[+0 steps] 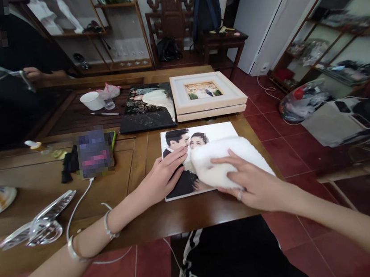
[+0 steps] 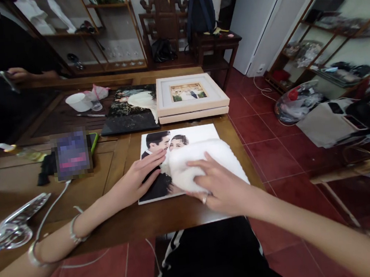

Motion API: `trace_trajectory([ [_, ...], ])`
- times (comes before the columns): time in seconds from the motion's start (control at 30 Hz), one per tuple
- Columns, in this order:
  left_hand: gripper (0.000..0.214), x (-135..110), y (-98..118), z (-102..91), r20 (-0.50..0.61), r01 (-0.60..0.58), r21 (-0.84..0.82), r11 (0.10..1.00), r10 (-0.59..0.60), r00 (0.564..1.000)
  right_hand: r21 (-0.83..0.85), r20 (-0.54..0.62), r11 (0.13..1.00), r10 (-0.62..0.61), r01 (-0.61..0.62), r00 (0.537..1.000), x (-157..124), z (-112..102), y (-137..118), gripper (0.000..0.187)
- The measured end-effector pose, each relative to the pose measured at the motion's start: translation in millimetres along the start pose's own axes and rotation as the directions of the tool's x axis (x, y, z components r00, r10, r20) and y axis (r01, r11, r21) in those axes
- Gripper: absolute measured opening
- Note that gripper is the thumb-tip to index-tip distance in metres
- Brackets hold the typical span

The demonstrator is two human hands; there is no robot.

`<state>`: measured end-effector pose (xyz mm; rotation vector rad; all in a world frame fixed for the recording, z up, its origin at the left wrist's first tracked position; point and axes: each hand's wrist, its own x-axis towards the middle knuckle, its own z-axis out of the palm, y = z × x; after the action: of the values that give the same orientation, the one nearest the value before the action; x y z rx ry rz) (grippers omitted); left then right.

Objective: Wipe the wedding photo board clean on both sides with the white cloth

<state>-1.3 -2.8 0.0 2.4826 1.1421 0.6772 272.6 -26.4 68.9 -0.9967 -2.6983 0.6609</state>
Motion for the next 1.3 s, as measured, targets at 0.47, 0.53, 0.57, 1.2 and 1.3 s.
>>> trace_trajectory([
  [0.47,0.042,0,0,-0.9,-0.014,-0.014,-0.008,1.0,0.014,1.0,0.048,0.087,0.993,0.104,-0.108,0.991,12,-17,-8,0.028],
  [0.53,0.042,0,0,-1.0,-0.01,-0.013,-0.01,1.0,0.013,1.0,-0.021,0.038,0.992,0.125,-0.125,0.991,25,-18,5,0.034],
  [0.57,0.042,0,0,-1.1,-0.009,-0.012,-0.012,1.0,0.012,1.0,-0.057,0.013,0.991,0.123,-0.122,0.992,32,-18,12,0.036],
  [1.2,0.043,0,-2,1.3,-0.019,-0.022,-0.009,1.0,0.022,1.0,-0.227,-0.057,0.974,-0.034,0.02,0.998,57,0,29,0.017],
  [1.3,0.042,-1,-3,1.8,-0.014,-0.021,0.004,1.0,0.021,1.0,-0.203,0.015,0.978,-0.036,0.039,0.999,30,2,7,0.016],
])
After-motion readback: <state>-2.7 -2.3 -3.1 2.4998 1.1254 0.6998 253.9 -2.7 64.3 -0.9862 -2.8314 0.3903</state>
